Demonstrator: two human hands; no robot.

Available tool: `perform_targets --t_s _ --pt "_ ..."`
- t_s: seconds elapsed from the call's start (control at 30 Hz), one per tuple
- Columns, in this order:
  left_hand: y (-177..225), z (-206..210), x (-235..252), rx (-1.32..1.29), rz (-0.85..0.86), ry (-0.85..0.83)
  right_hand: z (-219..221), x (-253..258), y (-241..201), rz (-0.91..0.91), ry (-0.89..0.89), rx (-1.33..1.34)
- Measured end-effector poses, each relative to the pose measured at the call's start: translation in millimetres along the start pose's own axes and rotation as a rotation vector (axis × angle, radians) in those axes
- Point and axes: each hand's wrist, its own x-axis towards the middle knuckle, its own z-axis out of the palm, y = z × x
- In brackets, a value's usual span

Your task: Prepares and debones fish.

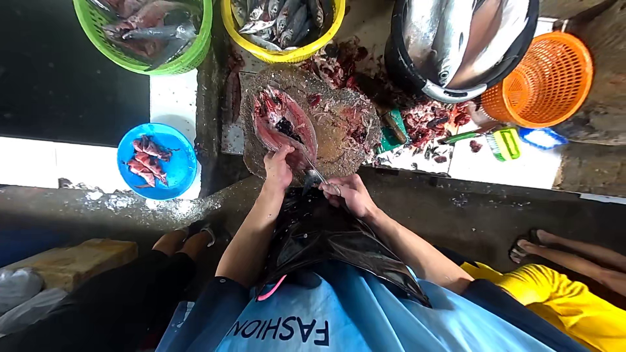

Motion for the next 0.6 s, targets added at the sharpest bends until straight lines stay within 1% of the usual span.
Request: perform_targets --t_s 0.03,0.1,0.2,0.27,0.3,0.37,0.47,0.53,0.6 --pt "-0.6 -0.1 0.6 0.000 0.000 0.004 2.0 1.2 -1.1 0.016 0.002 0.007" --pt "-0.6 -0.8 2.9 -0.005 0.008 0.017 6.3 3.1 -0.9 -0.012 -0.010 -0.034" --pt "-2.8 -1.6 4.1 -0.024 0.041 0.004 3.2 1.6 7.7 -0.159 -0.003 -0.123" --pt "-5.2 -3.4 5.7 -0.038 0.069 -0.006 -2.0 1.0 6.1 -0.213 -0.013 -0.156" --pt "-5.9 -4.5 5.9 -0.038 0.079 -0.007 -3.3 0.1 4.5 -0.200 -0.024 -0.143" --pt "-5.2 -4.6 6.1 -0.024 0.094 -0.020 -2.3 0.1 1.2 -0.104 -0.022 -0.062" --pt "-3.7 -4.4 6.0 0.016 0.085 -0.047 3.3 8.0 -1.9 0.022 0.030 0.014" --pt "-4.7 -6.0 7.3 0.031 0.101 -0.059 6.6 17.0 -0.2 0.023 0.035 0.029" --pt "-5.1 -7.3 8.4 0.030 0.123 -0.071 7.7 23.7 1.7 -0.028 0.021 0.006"
